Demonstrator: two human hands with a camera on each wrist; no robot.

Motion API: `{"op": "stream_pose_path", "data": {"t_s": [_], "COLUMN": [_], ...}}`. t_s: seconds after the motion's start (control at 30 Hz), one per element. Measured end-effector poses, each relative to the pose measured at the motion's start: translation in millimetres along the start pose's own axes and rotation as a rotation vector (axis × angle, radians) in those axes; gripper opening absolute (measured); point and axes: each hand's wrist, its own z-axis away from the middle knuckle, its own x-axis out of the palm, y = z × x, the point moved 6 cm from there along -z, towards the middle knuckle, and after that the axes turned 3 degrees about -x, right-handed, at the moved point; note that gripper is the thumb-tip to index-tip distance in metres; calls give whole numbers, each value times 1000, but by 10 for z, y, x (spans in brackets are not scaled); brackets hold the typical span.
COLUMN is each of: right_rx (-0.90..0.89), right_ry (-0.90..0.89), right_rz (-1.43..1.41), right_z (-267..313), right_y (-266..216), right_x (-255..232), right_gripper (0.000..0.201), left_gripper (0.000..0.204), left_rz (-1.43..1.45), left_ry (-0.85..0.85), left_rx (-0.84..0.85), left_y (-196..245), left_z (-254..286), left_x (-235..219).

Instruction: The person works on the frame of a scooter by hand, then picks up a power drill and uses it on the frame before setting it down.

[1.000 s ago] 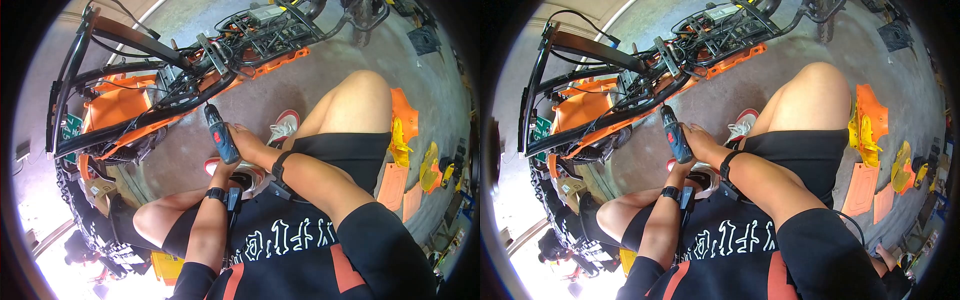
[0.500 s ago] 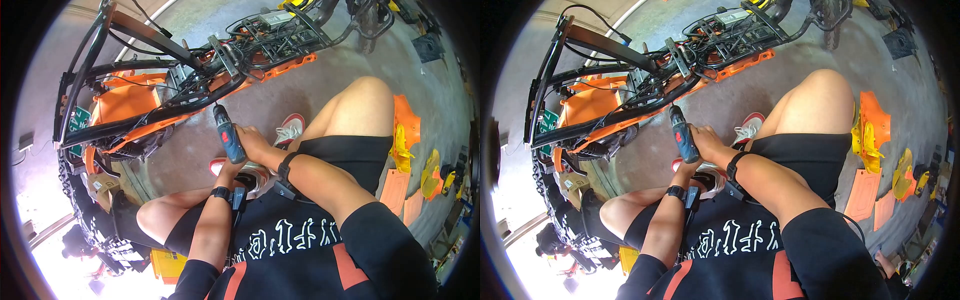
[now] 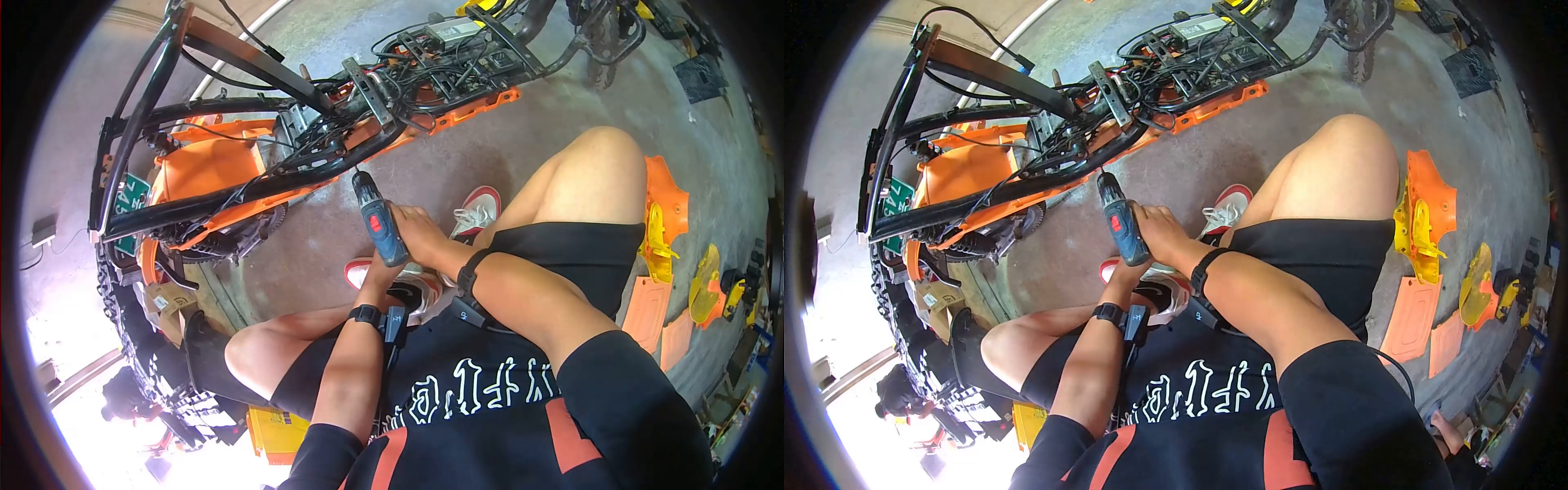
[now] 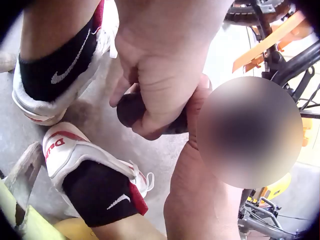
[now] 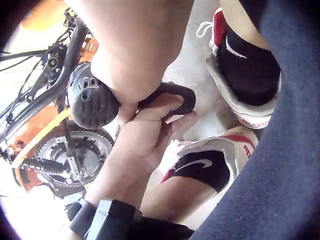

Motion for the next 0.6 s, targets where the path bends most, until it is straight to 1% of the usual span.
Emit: {"op": "stream_pose_path", "data": {"t_s": [0.1, 0.13, 0.17, 0.2, 0.23, 0.27, 0.3, 0.33, 0.4, 0.43, 0.47, 0.53, 0.57, 0.6], "right_rx": [1, 4, 16, 28, 29, 55, 79, 75, 82, 116, 106, 57, 30, 59], "right_ry": [-13, -12, -78, -143, -139, -185, -231, -225, -64, -101, -91, -126, -57, -113], "right_rz": [-11, -12, -22, -31, -29, -53, -77, -74, -94, -137, -128, -128, -139, -180], "right_z": [5, 9, 15, 11, -3, -1, 2, 12, 6, 4, -3, -11, 10, -4], "right_y": [32, 49, 67, 83, 84, 92, 84, 91, 104, 107, 102, 115, 88, 61], "right_x": [3, -6, 13, 32, 13, 35, 55, 95, 83, 77, 60, 110, 78, 54], "right_gripper": [50, 50, 50, 51, 51, 49, 47, 47, 36, 35, 35, 35, 35, 34], "left_gripper": [47, 46, 46, 46, 46, 47, 47, 47, 47, 48, 48, 48, 49, 50], "left_rz": [-4, -38, -71, -73, -100, -127, -129, -156, -186, -174, -162, -126, -160, -195], "left_ry": [-6, 21, 47, 44, 48, 54, 54, 51, 49, 38, 27, 34, 5, -20], "left_rx": [28, 86, 143, 143, 191, 240, 245, 249, 269, 303, 339, 363, 345, 328], "left_y": [-7, 40, 85, 37, -3, -19, -60, -95, -91, -70, -34, -37, -157, -226], "left_z": [-48, -38, -30, -53, -82, -103, -119, -131, -155, -160, -148, -121, -155, -167], "left_x": [12, 13, 5, -5, -14, -23, -35, -40, -52, -52, -44, -49, -52, -56]}}
